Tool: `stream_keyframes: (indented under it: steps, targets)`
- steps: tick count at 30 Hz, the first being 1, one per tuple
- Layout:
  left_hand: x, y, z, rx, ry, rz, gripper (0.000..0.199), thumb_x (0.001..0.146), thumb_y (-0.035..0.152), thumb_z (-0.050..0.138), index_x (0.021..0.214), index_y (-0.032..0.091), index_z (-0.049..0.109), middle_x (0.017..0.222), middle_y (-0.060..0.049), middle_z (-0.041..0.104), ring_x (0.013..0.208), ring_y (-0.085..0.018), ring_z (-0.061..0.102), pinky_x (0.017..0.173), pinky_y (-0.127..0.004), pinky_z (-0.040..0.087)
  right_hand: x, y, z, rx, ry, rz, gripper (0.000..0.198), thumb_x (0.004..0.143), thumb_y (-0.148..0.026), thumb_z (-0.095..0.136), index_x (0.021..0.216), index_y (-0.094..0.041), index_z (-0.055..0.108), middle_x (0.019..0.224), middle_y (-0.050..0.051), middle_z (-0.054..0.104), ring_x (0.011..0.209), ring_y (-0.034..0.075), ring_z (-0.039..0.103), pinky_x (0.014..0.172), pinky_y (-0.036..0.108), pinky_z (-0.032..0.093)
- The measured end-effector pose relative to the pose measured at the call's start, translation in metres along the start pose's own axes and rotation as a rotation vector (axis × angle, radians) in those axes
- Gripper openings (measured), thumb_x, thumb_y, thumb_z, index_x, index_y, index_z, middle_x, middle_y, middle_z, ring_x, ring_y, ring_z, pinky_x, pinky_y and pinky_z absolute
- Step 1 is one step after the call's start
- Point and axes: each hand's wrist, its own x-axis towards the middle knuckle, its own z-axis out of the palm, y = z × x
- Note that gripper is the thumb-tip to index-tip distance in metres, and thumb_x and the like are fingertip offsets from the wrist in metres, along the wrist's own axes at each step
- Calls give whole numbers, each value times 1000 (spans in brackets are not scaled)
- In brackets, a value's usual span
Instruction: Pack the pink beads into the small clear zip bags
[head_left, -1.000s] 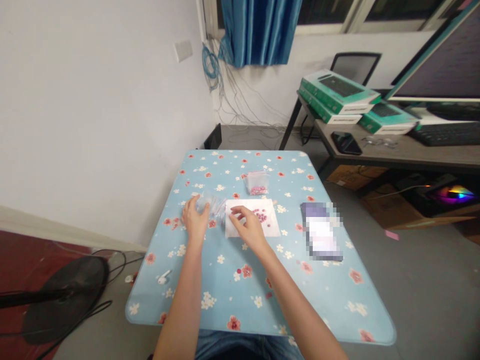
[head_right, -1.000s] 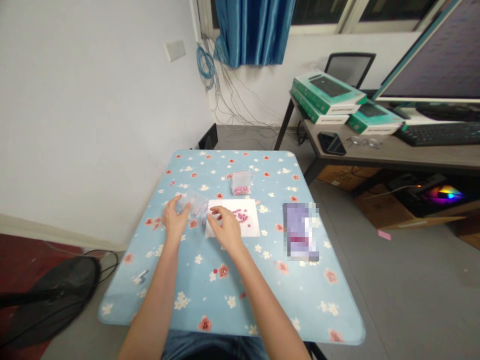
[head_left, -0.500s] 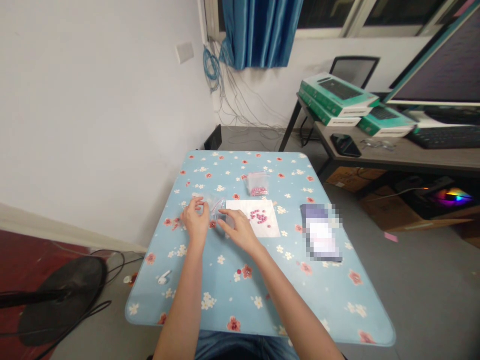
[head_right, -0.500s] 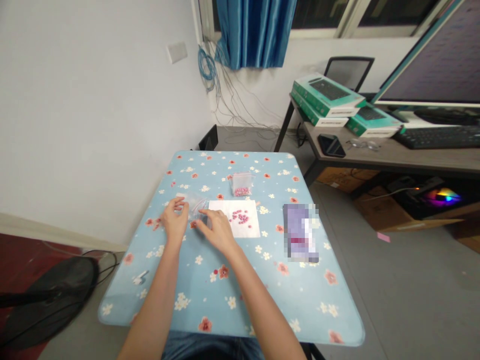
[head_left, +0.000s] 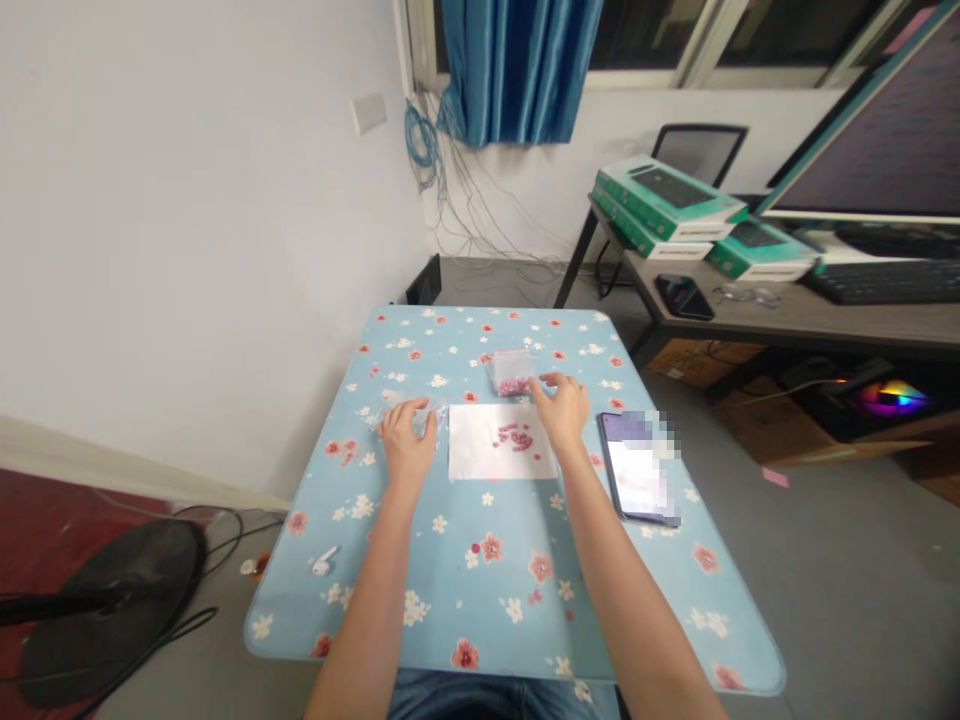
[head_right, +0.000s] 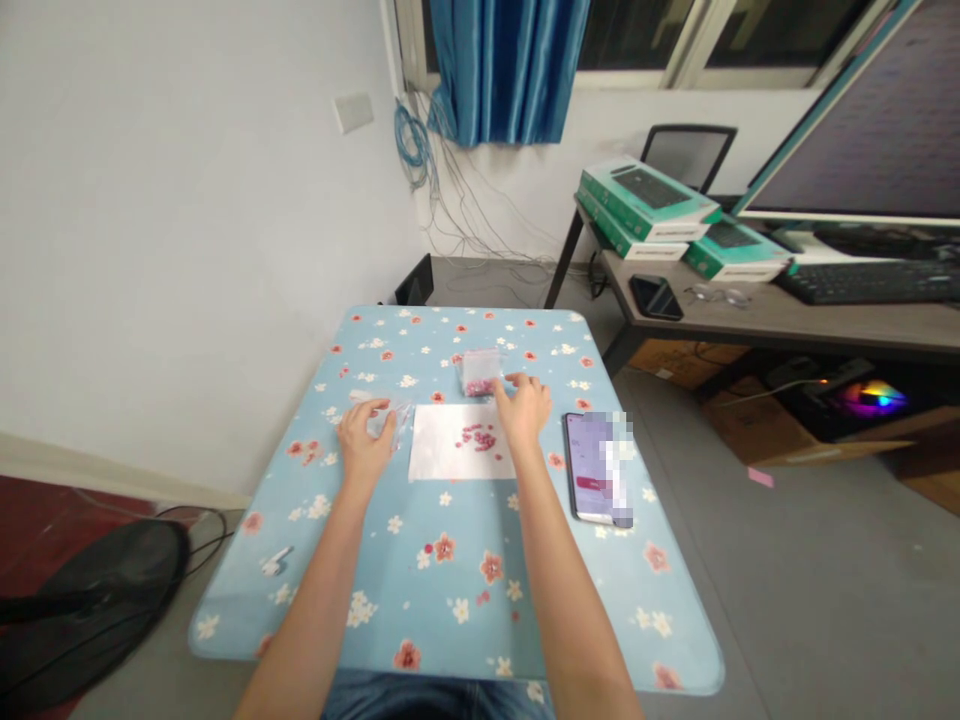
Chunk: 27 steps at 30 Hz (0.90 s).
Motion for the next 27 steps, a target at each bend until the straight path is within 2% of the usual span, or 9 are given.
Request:
stream_keyframes:
  steps: [3,12,16,20,24,27]
  targets:
    - [-1,1,2,-27,-20,24,13,80,23,59,92,19,65,91,-5,69,87,-23,59,84,-36,40,2,-1,3,15,-29,20,31,79,-42,54,86,-17,70,92,12,65,90,29,51,80,38,34]
    - [-2,2,4,-68,-29,34,13,79,20,59,91,19,64,89,-5,68,87,-23,60,84,-36,41,2,-2,7,39,-61,76,29,76,-40,55,87,-17,70,96,13,64,93,29,50,81,40,34]
    - [-1,2,3,-94,-24,30,14,79,20,59,92,19,64,89,-5,68,86,-22,60,83,-36,42,1,-5,4,138,-34,59,24,75,-36,55,81,-17,69,94,12,64,92,28,49,84,41,33]
    - [-1,3,2,-183,-24,14,16,78,22,61,93,18,64,91,-6,68,85,-22,60,83,-36,44,-12,-15,-7,514,-22,-23,21,77,-38,53,80,-19,63,93,8,65,96,25,50,84,37,37]
    - [-2,9,2,-411,-118,-93,22,80,31,60,99,19,64,95,-7,69,83,-19,62,80,-33,47,-36,-29,-24,989,-275,22,17,78,-39,56,76,-22,54,89,2,65,91,19,57,76,29,40]
    - [-3,14,0,-630,-234,-206,31,82,40,58,103,18,64,94,-7,70,83,-18,64,74,-29,49,-53,-34,-33,1166,-460,74,17,80,-39,57,76,-24,49,84,0,66,80,16,59,70,27,41]
